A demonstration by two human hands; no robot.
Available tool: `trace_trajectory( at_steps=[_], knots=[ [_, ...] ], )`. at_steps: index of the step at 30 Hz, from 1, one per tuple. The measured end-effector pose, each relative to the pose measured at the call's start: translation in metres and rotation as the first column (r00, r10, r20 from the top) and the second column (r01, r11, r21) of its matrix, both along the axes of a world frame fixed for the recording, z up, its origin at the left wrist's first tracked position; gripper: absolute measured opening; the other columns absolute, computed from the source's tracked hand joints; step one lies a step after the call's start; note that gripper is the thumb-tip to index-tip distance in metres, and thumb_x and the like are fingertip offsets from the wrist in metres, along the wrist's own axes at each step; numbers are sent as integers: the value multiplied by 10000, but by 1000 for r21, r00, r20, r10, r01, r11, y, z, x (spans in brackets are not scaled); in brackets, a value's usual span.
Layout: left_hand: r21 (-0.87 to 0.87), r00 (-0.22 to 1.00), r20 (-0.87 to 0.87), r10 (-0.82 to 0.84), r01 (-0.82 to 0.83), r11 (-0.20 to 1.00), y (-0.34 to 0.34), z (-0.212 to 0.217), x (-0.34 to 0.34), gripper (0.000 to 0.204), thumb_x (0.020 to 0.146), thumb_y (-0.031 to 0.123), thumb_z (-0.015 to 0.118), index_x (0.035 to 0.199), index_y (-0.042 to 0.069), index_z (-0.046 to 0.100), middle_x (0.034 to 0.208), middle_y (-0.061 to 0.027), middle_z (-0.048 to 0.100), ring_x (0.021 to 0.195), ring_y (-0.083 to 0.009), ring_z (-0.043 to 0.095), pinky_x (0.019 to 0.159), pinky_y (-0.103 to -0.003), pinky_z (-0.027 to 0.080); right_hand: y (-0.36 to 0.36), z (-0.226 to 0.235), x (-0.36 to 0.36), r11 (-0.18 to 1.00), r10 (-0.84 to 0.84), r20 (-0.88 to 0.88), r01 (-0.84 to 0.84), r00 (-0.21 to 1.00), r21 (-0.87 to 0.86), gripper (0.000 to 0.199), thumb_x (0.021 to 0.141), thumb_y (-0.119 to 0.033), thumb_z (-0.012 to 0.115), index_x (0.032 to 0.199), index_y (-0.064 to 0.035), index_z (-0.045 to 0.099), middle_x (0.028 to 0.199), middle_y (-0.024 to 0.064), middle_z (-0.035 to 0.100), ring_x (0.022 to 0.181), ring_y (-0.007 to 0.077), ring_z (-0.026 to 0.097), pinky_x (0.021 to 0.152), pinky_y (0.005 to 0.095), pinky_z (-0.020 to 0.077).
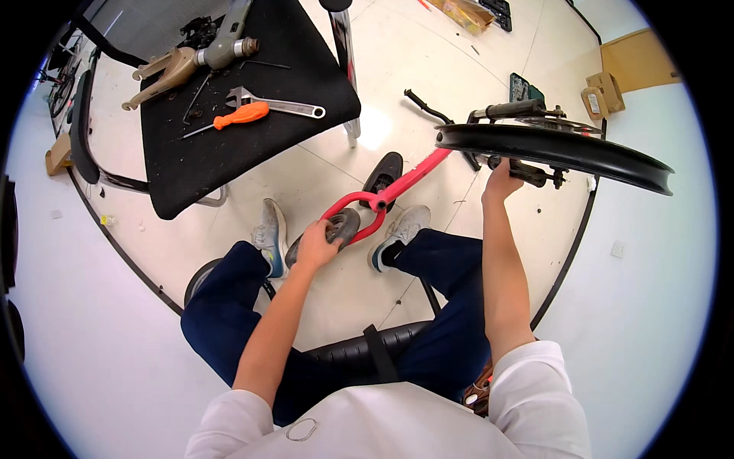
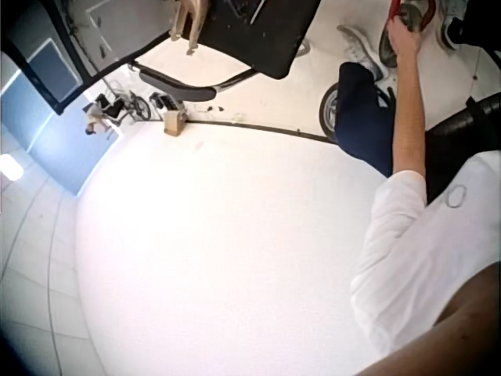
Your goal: The person assembles a red scooter by attaching the handlebar and seat, then tightening the front wheel axle nuts with a wrench. The person sits on a chair while working on the scooter on the floor.
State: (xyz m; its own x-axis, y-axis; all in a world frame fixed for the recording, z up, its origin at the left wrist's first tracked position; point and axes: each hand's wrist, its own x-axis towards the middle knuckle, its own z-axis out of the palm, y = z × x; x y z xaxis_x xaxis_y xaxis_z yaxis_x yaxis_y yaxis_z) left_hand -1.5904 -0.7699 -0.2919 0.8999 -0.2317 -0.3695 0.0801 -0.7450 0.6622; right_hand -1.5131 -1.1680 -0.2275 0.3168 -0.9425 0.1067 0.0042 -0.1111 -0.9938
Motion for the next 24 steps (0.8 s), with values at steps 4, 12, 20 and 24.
trace_trajectory(
  at_steps=[4, 12, 20, 24],
  knots=[
    [163, 989, -79, -128, 140, 977, 27, 11, -35, 546, 700, 213, 798, 1160, 52, 552, 1138, -160, 578, 1085, -355, 555, 911, -449, 465, -8, -4, -6, 996, 93, -28, -93, 995, -7, 214, 807, -111, 740, 923, 55, 669, 935, 108, 678, 822, 190, 634, 809, 312, 500],
    [279, 999, 1, 54, -52, 959, 51, -6, -63, 579, 690, 151, 770, 1209, 68, 528, 1155, -172, 575, 1102, -374, 558, 907, -443, 478, -9, -15, -26, 989, 117, -278, -137, 953, -54, 660, 718, -184, 808, 1245, 36, 477, 1141, 163, 609, 1020, 248, 602, 923, 337, 449],
    [227, 980, -147, 137, -101, 969, 79, 30, -66, 520, 677, 183, 777, 1139, 15, 610, 1045, -197, 681, 995, -338, 654, 861, -414, 512, 70, -36, -80, 853, 490, -380, -343, 785, 392, 423, 720, -138, 735, 1078, 27, 581, 868, 96, 626, 766, 171, 588, 673, 294, 485],
    [278, 989, -125, 82, -44, 959, 64, 20, -74, 537, 679, 167, 751, 1167, 45, 565, 1153, -181, 603, 1115, -349, 579, 906, -439, 496, 137, -32, -121, 662, 750, -382, -602, 540, 447, 370, 766, -138, 699, 1076, 34, 592, 862, 93, 630, 748, 148, 586, 634, 280, 473]
  ],
)
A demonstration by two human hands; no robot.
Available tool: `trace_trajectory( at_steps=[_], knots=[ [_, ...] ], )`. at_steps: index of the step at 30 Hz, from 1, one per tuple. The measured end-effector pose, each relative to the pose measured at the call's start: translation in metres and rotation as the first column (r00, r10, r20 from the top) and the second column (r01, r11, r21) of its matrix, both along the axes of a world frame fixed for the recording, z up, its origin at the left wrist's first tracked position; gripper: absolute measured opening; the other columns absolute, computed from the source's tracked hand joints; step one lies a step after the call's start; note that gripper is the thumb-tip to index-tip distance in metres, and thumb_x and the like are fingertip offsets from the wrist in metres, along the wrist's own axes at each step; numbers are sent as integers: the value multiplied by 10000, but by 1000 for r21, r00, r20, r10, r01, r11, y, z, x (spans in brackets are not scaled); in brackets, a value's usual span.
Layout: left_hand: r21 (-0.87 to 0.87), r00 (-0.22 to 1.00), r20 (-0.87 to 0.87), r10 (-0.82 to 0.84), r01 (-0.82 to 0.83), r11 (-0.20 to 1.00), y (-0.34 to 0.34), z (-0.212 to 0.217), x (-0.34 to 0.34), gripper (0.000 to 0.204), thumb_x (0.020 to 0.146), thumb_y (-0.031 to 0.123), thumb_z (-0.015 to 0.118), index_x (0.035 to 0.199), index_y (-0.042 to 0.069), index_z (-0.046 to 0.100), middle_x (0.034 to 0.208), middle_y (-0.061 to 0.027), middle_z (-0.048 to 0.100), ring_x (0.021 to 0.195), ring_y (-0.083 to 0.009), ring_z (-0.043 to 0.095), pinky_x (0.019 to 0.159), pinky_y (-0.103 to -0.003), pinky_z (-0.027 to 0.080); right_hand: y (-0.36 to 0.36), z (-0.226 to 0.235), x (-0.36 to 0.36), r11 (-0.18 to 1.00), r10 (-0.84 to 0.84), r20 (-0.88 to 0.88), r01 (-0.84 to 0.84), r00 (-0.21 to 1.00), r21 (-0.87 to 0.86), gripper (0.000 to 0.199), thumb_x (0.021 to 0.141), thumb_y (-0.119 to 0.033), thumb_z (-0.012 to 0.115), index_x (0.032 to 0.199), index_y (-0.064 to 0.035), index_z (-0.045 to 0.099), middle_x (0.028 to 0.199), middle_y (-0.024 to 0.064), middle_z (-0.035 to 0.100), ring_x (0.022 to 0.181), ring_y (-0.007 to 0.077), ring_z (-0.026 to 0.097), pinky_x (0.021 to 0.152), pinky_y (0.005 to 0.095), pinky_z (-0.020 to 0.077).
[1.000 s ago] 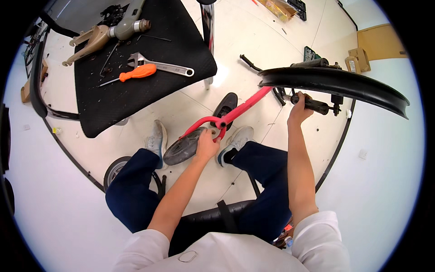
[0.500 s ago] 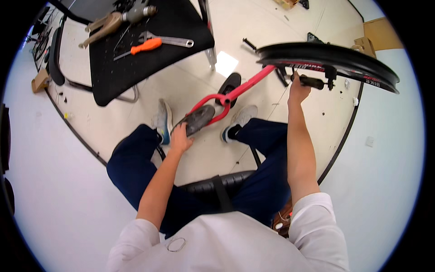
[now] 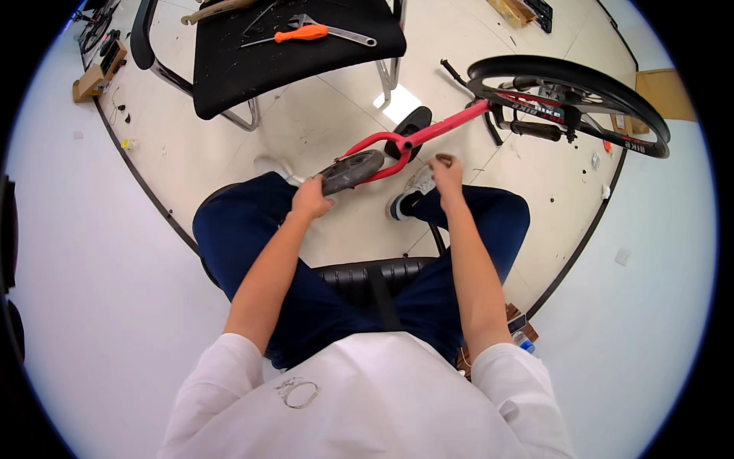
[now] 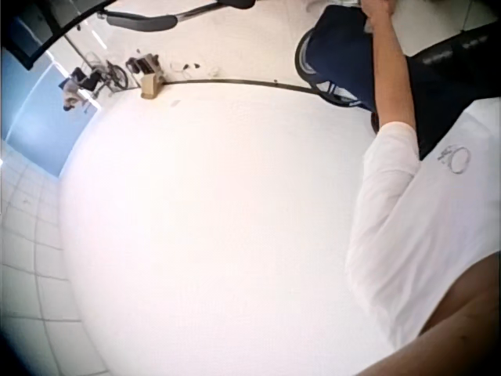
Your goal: The person assembles a red scooter by attaching the handlebar and seat, then tightening the front wheel axle nuts with a wrench. The person sits on a chair while working on the scooter on the floor.
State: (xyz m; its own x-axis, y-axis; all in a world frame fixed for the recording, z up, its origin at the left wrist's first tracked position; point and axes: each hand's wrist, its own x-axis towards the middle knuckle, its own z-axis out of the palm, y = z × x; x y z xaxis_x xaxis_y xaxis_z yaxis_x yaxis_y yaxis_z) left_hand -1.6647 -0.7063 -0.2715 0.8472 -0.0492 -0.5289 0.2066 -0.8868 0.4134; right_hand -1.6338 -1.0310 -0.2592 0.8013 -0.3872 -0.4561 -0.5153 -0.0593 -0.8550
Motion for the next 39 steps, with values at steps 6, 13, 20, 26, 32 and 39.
trace_trajectory(
  at_steps=[6, 13, 20, 26, 32, 39],
  knots=[
    [115, 997, 44, -63, 58, 992, -15, -40, 7, 492, 697, 167, 770, 1131, 51, 570, 1145, -155, 584, 1092, -334, 576, 888, -420, 497, 38, -17, -39, 965, 260, -420, -252, 869, 77, 320, 885, -211, 603, 1137, -13, 602, 1004, 81, 680, 893, 181, 656, 752, 305, 510],
    [38, 978, 74, -195, 193, 980, -3, -44, 19, 412, 695, 224, 789, 1023, 56, 604, 1011, -140, 631, 998, -339, 615, 852, -432, 507, 87, -108, -39, 925, 198, -545, 29, 815, 380, 319, 906, -110, 513, 1169, 58, 575, 1052, 158, 673, 930, 246, 673, 812, 351, 558],
    [-117, 983, 51, -178, 183, 976, 3, -54, 26, 469, 721, 227, 785, 1099, 52, 572, 1029, -197, 643, 996, -387, 605, 835, -461, 486, 145, -197, -42, 711, 62, -486, 304, 872, 634, 332, 954, -72, 507, 1248, 81, 513, 1165, 163, 615, 1009, 264, 637, 888, 385, 551],
    [-205, 990, 14, -138, 138, 969, 10, -55, 28, 491, 730, 165, 793, 1124, 40, 528, 977, -230, 644, 949, -427, 601, 778, -454, 481, 153, -209, -37, 694, -24, -458, 344, 889, 632, 291, 932, -3, 546, 1206, 95, 544, 1185, 159, 614, 1032, 264, 632, 910, 357, 547],
    [-104, 974, -128, -189, 176, 979, 1, -42, 34, 508, 747, 193, 787, 1154, 32, 529, 904, -248, 653, 886, -429, 619, 761, -441, 489, 164, -210, -39, 680, -51, -488, 388, 872, 622, 281, 918, 18, 551, 1174, 133, 538, 1159, 193, 616, 1009, 282, 642, 905, 373, 559],
    [-29, 959, -67, -275, 273, 961, -21, -33, 50, 499, 796, 303, 737, 1162, 18, 552, 935, -246, 665, 928, -429, 625, 793, -488, 499, 174, -218, -35, 659, -71, -517, 429, 853, 617, 246, 927, 19, 510, 1134, 133, 575, 1073, 197, 650, 916, 290, 666, 843, 379, 581]
  ],
)
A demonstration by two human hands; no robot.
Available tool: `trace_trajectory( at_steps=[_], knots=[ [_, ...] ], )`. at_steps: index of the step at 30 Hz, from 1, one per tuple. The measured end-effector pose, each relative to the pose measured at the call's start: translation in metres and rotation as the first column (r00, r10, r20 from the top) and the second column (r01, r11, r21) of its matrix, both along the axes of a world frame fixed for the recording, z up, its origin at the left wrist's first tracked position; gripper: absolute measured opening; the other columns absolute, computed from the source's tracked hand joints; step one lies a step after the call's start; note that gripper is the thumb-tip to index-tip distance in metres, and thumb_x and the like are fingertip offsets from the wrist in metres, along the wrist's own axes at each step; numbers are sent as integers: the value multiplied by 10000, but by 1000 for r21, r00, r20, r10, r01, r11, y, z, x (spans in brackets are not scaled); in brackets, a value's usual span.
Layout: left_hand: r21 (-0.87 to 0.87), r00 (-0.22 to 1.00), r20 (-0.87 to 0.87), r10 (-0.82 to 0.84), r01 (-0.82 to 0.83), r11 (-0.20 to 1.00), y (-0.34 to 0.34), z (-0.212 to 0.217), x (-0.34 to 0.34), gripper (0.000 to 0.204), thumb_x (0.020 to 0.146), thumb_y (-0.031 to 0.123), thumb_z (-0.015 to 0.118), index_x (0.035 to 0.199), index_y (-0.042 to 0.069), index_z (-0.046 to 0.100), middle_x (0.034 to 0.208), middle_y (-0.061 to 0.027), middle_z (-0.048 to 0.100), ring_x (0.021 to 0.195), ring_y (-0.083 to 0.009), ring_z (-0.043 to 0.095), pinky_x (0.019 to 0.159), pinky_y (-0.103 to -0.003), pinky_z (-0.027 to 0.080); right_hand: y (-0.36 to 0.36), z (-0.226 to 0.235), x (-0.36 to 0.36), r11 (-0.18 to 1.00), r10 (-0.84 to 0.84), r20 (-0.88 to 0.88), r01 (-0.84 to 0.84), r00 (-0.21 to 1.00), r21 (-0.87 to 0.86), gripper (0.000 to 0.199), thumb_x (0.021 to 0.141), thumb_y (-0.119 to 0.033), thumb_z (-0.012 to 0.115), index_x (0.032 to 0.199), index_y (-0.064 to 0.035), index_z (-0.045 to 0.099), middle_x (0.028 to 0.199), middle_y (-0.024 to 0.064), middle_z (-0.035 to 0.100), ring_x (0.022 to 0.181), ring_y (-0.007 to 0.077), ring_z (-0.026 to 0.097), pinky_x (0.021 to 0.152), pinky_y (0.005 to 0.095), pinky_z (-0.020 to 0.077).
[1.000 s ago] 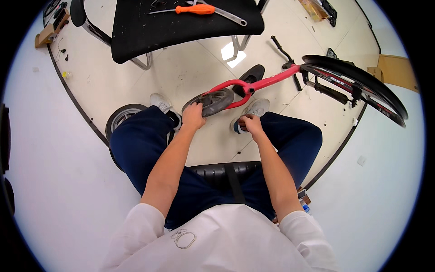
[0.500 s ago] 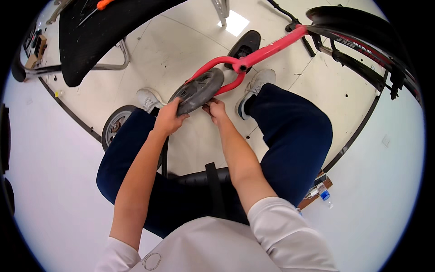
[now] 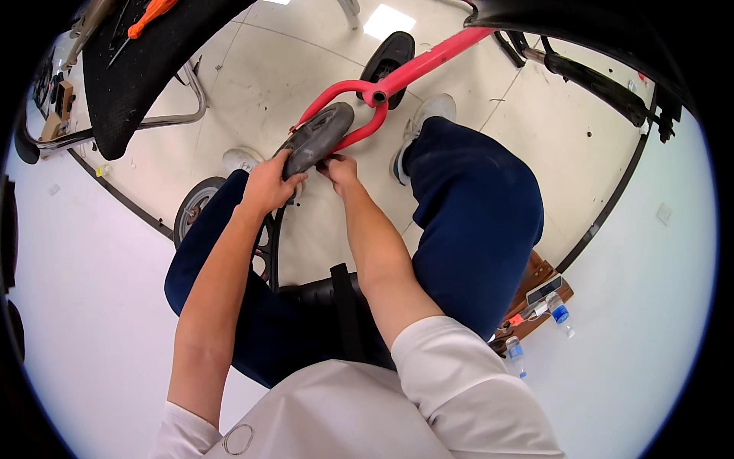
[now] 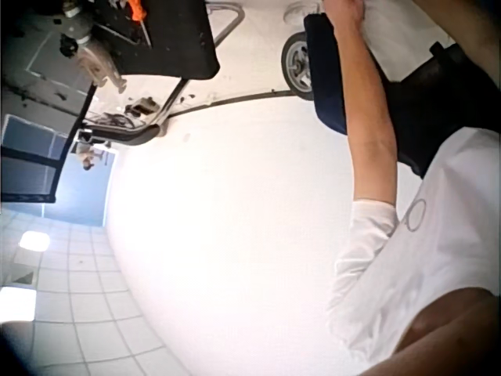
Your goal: The person assembles a red scooter by attaching the handlebar and seat, then tightening the front wheel axle nuts with a wrench. The person sits on a chair while working on the scooter on the floor.
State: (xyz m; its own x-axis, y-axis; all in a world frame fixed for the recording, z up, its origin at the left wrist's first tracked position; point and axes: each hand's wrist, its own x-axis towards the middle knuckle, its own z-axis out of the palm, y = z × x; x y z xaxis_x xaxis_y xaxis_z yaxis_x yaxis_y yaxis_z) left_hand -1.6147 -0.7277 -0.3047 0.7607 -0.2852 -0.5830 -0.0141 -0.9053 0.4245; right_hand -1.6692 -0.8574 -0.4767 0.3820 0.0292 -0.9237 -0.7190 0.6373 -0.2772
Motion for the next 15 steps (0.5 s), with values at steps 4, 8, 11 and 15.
trace_trajectory(
  at_steps=[4, 8, 11, 15],
  knots=[
    [20, 1000, -1, -22, 22, 1000, -9, 0, 8, 517, 801, 336, 725, 1178, 21, 564, 937, -248, 667, 912, -429, 631, 792, -489, 502, 0, 3, 2, 1000, -23, -12, 23, 1000, -20, 230, 907, 41, 507, 1097, 137, 594, 1039, 199, 659, 895, 289, 671, 828, 384, 584],
    [-4, 996, 87, -27, 28, 1000, -17, 0, 15, 530, 808, 345, 722, 1192, 8, 578, 934, -254, 667, 903, -429, 634, 793, -479, 501, -1, 9, 5, 1000, -8, 20, 8, 1000, -12, 265, 912, 48, 506, 1151, 146, 565, 1109, 208, 634, 939, 290, 665, 874, 371, 575],
    [8, 999, 49, -20, 20, 1000, -23, -4, 26, 556, 823, 346, 716, 1217, -20, 579, 931, -267, 664, 912, -429, 635, 802, -454, 496, -3, 14, 11, 999, -17, 11, 17, 1000, -34, 278, 910, 55, 517, 1169, 149, 560, 1157, 213, 621, 964, 295, 661, 889, 366, 576],
    [19, 998, 34, -53, 52, 998, -29, -5, 38, 557, 824, 351, 716, 1214, -23, 583, 934, -270, 663, 918, -428, 635, 802, -452, 497, -3, 22, 18, 995, -64, -26, 62, 998, -73, 240, 880, 68, 549, 1101, 144, 606, 1105, 204, 643, 931, 287, 667, 839, 354, 589]
  ],
)
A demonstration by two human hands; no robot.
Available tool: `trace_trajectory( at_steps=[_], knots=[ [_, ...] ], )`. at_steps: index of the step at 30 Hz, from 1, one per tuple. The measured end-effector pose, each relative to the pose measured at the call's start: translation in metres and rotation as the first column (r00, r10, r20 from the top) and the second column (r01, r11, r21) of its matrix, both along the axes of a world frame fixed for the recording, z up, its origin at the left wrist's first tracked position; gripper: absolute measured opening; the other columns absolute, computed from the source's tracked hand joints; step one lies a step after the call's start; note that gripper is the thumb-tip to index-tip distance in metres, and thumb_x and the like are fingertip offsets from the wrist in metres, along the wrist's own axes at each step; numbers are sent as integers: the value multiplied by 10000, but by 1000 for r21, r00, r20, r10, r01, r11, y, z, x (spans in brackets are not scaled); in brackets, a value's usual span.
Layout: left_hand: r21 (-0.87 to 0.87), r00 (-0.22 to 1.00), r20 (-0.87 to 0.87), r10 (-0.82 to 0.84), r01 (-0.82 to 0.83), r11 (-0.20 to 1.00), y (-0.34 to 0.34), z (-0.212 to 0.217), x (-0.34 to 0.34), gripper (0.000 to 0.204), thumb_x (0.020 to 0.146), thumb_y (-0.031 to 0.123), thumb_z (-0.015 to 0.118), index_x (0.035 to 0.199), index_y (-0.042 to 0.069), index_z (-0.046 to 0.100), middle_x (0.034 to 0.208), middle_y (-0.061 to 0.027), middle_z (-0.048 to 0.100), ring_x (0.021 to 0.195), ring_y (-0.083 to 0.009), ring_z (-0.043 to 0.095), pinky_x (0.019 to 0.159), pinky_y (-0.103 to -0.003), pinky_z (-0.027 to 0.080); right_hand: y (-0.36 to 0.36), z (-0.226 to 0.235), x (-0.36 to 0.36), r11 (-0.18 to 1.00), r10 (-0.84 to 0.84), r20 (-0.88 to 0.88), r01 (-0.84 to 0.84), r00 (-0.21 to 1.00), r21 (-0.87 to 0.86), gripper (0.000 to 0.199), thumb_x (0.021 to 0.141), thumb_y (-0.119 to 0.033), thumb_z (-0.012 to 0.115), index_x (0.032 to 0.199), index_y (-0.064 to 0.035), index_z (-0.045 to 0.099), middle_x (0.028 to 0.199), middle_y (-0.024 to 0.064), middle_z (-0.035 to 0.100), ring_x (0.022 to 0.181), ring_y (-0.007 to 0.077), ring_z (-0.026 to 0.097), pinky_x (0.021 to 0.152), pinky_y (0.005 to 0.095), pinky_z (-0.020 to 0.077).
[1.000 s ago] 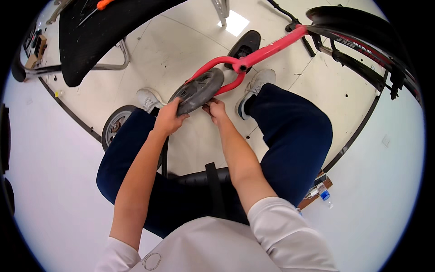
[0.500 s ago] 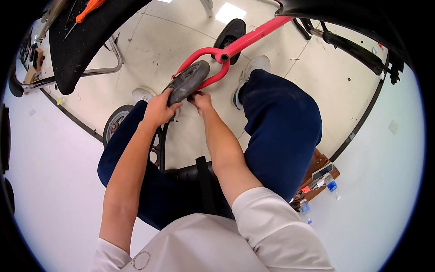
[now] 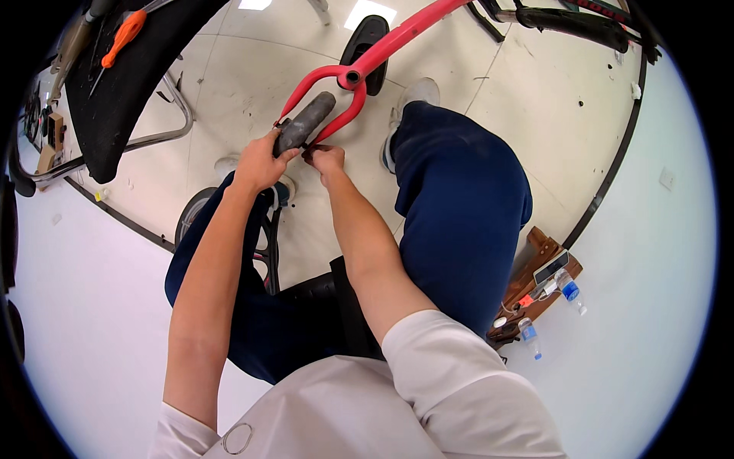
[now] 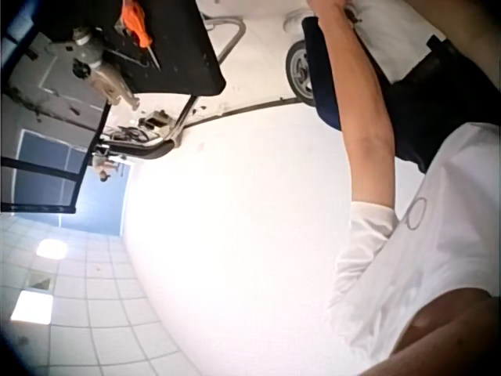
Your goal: The person assembles a red scooter by attaching the handlebar and seat, then tightening the front wheel axle nuts with a wrench. The person sits on a chair while working on the scooter on the floor.
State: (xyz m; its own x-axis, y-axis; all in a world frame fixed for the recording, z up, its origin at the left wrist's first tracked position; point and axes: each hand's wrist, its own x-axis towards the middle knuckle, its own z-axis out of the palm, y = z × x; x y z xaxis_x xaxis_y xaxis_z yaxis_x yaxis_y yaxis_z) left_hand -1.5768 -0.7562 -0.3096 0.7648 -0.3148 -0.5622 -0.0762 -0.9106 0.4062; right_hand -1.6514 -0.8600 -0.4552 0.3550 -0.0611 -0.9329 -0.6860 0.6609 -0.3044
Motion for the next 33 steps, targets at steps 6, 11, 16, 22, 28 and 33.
trace_trajectory(
  at_steps=[6, 11, 16, 22, 28, 33],
  knots=[
    [2, 999, -44, -3, 3, 1000, -2, 1, 1, 544, 811, 345, 730, 1185, -25, 590, 939, -274, 660, 928, -429, 632, 805, -459, 497, 5, -12, -6, 990, 60, 24, -56, 998, -131, 197, 846, 60, 576, 1010, 136, 652, 1011, 174, 668, 888, 252, 665, 797, 335, 583],
    [8, 999, 16, 37, -37, 999, -3, -5, -21, 534, 797, 322, 736, 1175, -20, 577, 970, -278, 653, 949, -427, 626, 819, -473, 496, 11, -36, -22, 992, -120, 44, 122, 992, -31, 251, 860, 30, 567, 1088, 117, 626, 1026, 170, 665, 863, 246, 662, 755, 347, 575],
    [-6, 992, -2, 126, -126, 992, -2, -6, -29, 558, 792, 295, 735, 1219, -4, 537, 1063, -267, 641, 1011, -419, 611, 870, -474, 492, 14, -43, -28, 953, -259, 13, 254, 966, 165, 170, 873, -7, 562, 1024, 43, 623, 913, 118, 671, 712, 207, 649, 657, 327, 563],
    [15, 993, 9, 118, -118, 993, 0, -12, -39, 601, 788, 260, 726, 1269, -11, 490, 1067, -218, 633, 1000, -391, 618, 842, -460, 508, 12, -47, -28, 984, -88, -101, 102, 991, 147, 180, 942, -141, 481, 977, -20, 610, 862, 67, 657, 602, 151, 592, 538, 292, 510],
    [-13, 995, 46, 94, -93, 996, 2, -19, -41, 512, 766, 141, 676, 1219, -25, 506, 1067, -191, 621, 1013, -363, 620, 862, -448, 509, 35, -41, -12, 976, -125, -46, 131, 991, 176, 174, 949, -169, 494, 956, -33, 602, 816, 55, 635, 556, 143, 562, 484, 286, 477],
    [14, 992, 121, 32, -34, 999, 0, -19, -37, 556, 809, 236, 693, 1260, -19, 493, 1045, -180, 627, 983, -344, 634, 849, -424, 511, 40, -33, -2, 977, -124, -46, 130, 991, 169, 174, 948, -173, 496, 955, -33, 600, 808, 53, 630, 554, 142, 560, 480, 286, 473]
  ],
)
